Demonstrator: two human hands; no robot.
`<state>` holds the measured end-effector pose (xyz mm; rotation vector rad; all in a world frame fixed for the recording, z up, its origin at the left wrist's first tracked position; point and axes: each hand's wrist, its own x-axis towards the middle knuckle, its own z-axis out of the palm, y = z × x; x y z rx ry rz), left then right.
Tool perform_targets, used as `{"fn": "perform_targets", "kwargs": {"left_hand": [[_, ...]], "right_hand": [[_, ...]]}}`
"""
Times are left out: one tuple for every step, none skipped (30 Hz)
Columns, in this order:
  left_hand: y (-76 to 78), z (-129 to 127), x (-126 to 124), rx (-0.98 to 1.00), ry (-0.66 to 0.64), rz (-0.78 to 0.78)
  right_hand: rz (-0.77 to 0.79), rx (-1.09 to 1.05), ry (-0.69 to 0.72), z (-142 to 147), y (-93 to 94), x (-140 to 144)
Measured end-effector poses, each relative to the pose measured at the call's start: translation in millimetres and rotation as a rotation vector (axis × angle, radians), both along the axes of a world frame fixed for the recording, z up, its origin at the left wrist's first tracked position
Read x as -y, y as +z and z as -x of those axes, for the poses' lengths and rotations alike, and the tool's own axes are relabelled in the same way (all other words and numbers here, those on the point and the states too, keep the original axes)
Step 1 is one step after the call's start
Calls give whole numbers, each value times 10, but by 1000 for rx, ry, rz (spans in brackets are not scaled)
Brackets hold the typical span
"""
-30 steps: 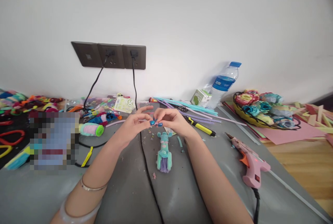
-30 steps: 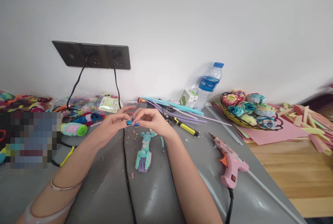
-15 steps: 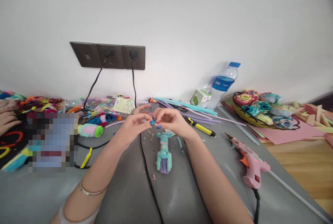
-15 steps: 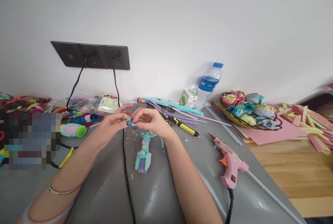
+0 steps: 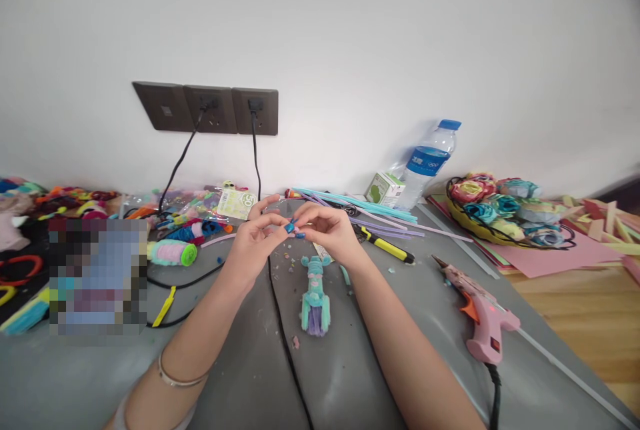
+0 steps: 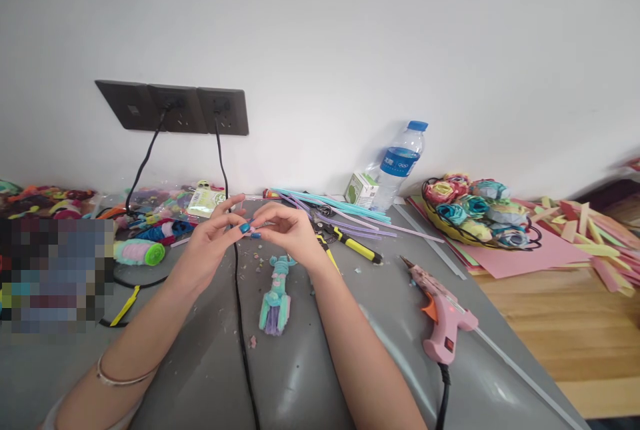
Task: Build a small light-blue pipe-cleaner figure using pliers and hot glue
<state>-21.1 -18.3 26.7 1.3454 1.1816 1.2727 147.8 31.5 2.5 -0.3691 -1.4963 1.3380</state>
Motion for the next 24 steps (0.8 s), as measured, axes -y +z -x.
{"fn": "perform_targets", "kwargs": {"left_hand": [[1,-1,3,-7,3,-9],[3,0,6,-14,5,-17],[6,2,8,-20,7,-24],[9,4,10,-23,5,-31],[13,7,12,-24,2,-35],[15,9,14,-23,-2,-38],[17,10,16,-20,-5,-40],[17,11,18,-16,-7,-40],[17,10,21,-14,-9,-41],[17,7,23,-15,-12,-41],[16,4,26,-15,-13,-40],[16,0,28,-15,-14,-38],[16,-4,30,-15,-15,-37],[17,-6,32,-15,-15,-35],[18,-7,32,-15,-16,-33],[20,-6,32,-16,-18,-31],[22,-3,32,-17,-21,-29],[23,1,31,-19,-26,-26],[25,6,29,-24,-32,-22],[25,11,28,-27,-35,-18],[26,16,27,-31,-38,-15],[26,20,26,-36,-40,-13],[26,23,25,-40,-44,-13],[26,27,24,-42,-49,-15]], "right_hand": [[-13,-3,-13,3,2,-1],[-25,-4,-25,3,4,-2],[-35,-3,-35,2,5,-3],[-40,0,-41,0,7,-4],[-40,5,-46,-2,8,-5],[-38,10,-49,-4,8,-4],[-35,13,-50,-6,8,-3],[-32,13,-47,-7,7,-1],[-30,10,-43,-7,5,2],[-29,4,-38,-6,2,4],[-29,-3,-34,-4,-2,7],[-30,-7,-32,-2,-5,9],[-30,-10,-32,0,-8,11],[-30,-9,-35,2,-9,12],[-29,-7,-40,4,-9,12],[-27,-3,-42,4,-8,11],[-24,0,-41,4,-6,10],[-22,1,-40,4,-4,8],[-21,2,-39,3,-1,6],[-21,3,-40,2,1,4],[-23,3,-41,2,3,2],[-25,3,-42,2,4,1],[-30,0,-42,2,5,0],[-35,-4,-41,2,5,-2]]}}
